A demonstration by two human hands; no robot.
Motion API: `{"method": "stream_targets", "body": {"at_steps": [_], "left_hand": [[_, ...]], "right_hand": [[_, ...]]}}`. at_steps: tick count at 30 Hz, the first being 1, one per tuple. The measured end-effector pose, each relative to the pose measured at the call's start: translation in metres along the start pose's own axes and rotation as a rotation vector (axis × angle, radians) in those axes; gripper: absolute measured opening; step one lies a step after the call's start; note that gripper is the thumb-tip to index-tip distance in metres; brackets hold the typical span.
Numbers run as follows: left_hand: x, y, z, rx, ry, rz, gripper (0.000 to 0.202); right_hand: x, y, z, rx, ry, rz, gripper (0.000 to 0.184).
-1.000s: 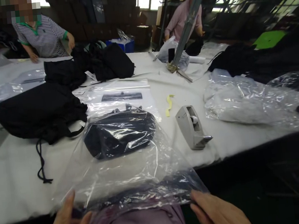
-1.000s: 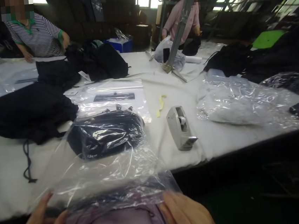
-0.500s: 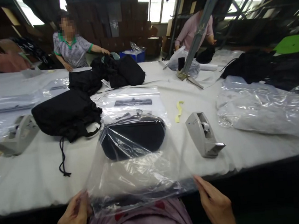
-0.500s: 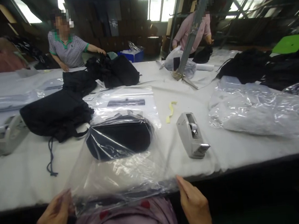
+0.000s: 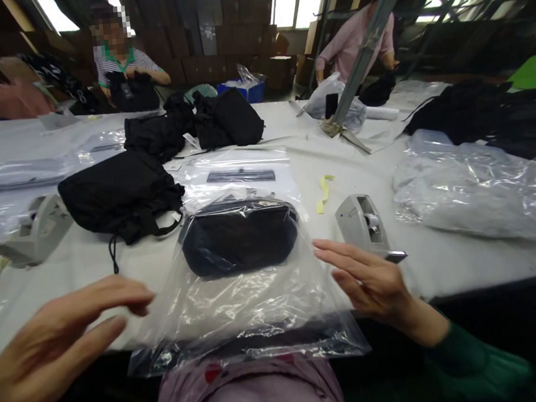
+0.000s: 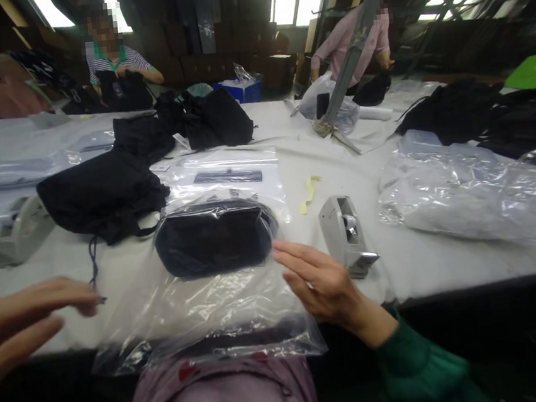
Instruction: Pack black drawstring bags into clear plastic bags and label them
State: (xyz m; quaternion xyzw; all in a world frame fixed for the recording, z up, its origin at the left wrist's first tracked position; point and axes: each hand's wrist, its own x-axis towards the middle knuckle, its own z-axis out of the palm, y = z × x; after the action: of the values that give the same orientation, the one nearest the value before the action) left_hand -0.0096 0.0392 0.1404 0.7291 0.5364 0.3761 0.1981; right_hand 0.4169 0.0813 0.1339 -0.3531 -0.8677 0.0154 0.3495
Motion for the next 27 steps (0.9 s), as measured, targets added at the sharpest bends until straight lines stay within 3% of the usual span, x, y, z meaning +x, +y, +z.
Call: {"method": "stream_targets", "body": {"at_steps": [1,2,4,7,9,11,14,18,22,25,27], "left_hand": [[0.026,0.014,0.013,-0.029,-0.248,0.146,0.033],[0.049,0.021,0.031,-0.034,-0.373,0.255,0.034],[0.08,0.012,0.072,0.057,-0.587,0.361,0.043],[0.085,-0.045,0.121,0.184,-0.767,0.46,0.054],[0.07,-0.089,0.133,0.167,-0.866,0.413,0.052],[0.053,-0.119,0.134,0.118,-0.891,0.368,0.048],[0.043,-0.133,0.128,0.121,-0.865,0.456,0.05],[0.047,-0.125,0.126,0.269,-0.922,0.581,0.056],[0.041,-0.109,0.132,0.306,-0.861,0.5,0.058],[0.032,-0.097,0.143,0.286,-0.801,0.418,0.063],[0.028,-0.091,0.149,0.271,-0.835,0.449,0.068]], "right_hand": [[0.017,0.001,0.009,0.056,-0.088,-0.055,0.032],[0.029,0.003,0.02,0.102,-0.171,-0.095,0.032],[0.04,0.012,0.048,0.16,-0.311,-0.15,0.034],[0.021,0.039,0.091,0.183,-0.478,-0.163,0.037],[-0.004,0.059,0.114,0.215,-0.553,-0.144,0.04],[-0.024,0.074,0.127,0.262,-0.615,-0.13,0.042],[-0.033,0.085,0.131,0.328,-0.697,-0.125,0.044],[-0.028,0.085,0.116,0.372,-0.727,-0.046,0.045],[-0.035,0.078,0.096,0.334,-0.536,0.175,0.042],[-0.04,0.064,0.091,0.335,-0.465,0.159,0.038],[-0.041,0.057,0.092,0.336,-0.525,0.088,0.035]]}}
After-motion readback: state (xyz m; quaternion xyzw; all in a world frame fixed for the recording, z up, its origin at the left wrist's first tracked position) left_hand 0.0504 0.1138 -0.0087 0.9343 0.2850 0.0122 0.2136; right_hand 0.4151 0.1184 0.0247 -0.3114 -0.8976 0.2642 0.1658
